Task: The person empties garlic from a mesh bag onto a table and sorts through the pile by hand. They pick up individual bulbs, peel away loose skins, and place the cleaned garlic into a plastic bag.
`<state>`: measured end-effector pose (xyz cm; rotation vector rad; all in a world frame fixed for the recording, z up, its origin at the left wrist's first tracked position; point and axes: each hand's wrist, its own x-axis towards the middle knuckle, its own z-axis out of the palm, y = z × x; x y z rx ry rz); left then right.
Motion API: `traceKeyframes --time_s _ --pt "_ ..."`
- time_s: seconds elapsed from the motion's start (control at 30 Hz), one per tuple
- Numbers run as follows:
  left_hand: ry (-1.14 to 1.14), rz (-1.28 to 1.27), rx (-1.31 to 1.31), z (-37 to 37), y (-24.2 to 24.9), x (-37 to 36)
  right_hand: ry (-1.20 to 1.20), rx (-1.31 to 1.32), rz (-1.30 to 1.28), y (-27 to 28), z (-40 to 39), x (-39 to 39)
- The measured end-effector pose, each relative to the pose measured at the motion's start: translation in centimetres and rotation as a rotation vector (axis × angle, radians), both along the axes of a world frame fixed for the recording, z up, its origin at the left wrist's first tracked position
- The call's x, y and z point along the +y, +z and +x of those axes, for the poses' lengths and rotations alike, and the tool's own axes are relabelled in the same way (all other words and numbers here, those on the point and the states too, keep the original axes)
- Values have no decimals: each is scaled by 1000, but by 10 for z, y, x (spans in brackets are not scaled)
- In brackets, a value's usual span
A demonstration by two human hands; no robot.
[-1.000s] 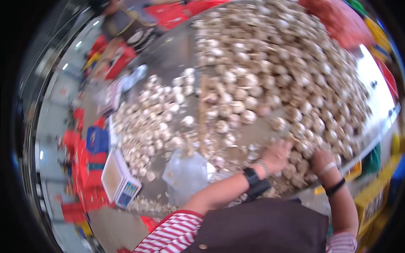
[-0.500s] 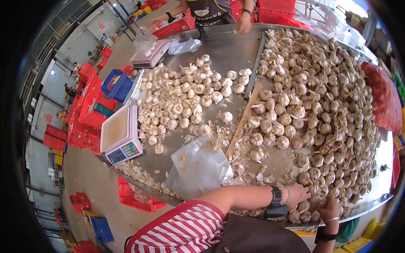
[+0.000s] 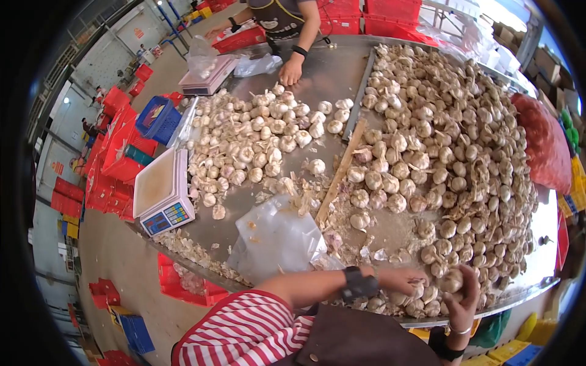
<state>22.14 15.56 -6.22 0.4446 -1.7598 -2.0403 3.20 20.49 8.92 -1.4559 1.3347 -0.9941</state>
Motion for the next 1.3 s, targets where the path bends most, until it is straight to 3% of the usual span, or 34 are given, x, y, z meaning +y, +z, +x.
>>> traceKeyframes --time_s 0.07,0.13,0.17,0.2,0.23,0.33,0.4,0.43,0.5,0.53,0.57,0.6,0.63,0.7,0.73,0.77,0.8,0.87,0.9,0.97,1.0,1.03,1.07,1.1,1.17,1.3 --pt "-85 919 162 34 29 27 130 4 54 18 37 -4" --pt "109 566 301 62 14 46 323 130 138 -15 43 -2" --pt "211 359 282 62 -38 60 583 344 -65 7 62 -15" --pt "298 163 278 57 -83 81 717 304 -159 4 80 -18" --pt "197 206 297 55 -70 92 705 293 -176 -3 91 -16" --pt "398 315 222 85 13 82 655 265 -197 -18 82 -3" --pt "462 707 304 97 3 93 555 223 -278 -18 94 -10" --pt "188 1349 469 100 61 60 503 204 -202 -19 88 -9" --pt "-57 1587 1242 113 17 50 412 267 -205 -25 69 -7" --pt "391 1143 657 124 76 31 373 280 -190 -26 56 -6" --pt "44 1226 1098 154 31 6 309 310 -167 -26 41 -2" --pt "146 337 975 175 22 -31 248 357 -182 -23 24 0" --pt "-54 1308 1248 204 81 -28 136 350 -121 -20 5 4" --pt "851 662 889 294 77 -62 -97 427 -114 -28 -39 16" --pt "1379 587 599 289 125 -65 -241 454 -59 -28 -56 21" --pt "1607 523 415 351 101 -81 -300 482 -27 -23 -69 24" --pt "1599 527 405 345 105 -81 -369 551 56 -20 -77 29" --pt "1895 -192 -373 321 120 -76 -314 679 127 -33 -91 34" --pt "1858 -272 -282 295 109 -75 -242 690 218 -38 -89 32" --pt "1212 -160 -326 237 83 -59 -88 802 342 -51 -65 23" --pt "960 -170 -436 191 73 -41 -61 883 251 -66 -53 23" --pt "707 -180 -534 144 68 -20 21 955 335 -60 -34 15" --pt "474 -382 -578 111 67 -3 55 960 359 -74 -26 11" --pt "344 -619 -582 86 53 13 50 984 555 -81 -10 -1" --pt "187 -834 -589 53 30 37 83 1021 534 -98 -2 -3" --pt "133 -911 -588 40 17 41 76 1028 505 -92 -4 -2"
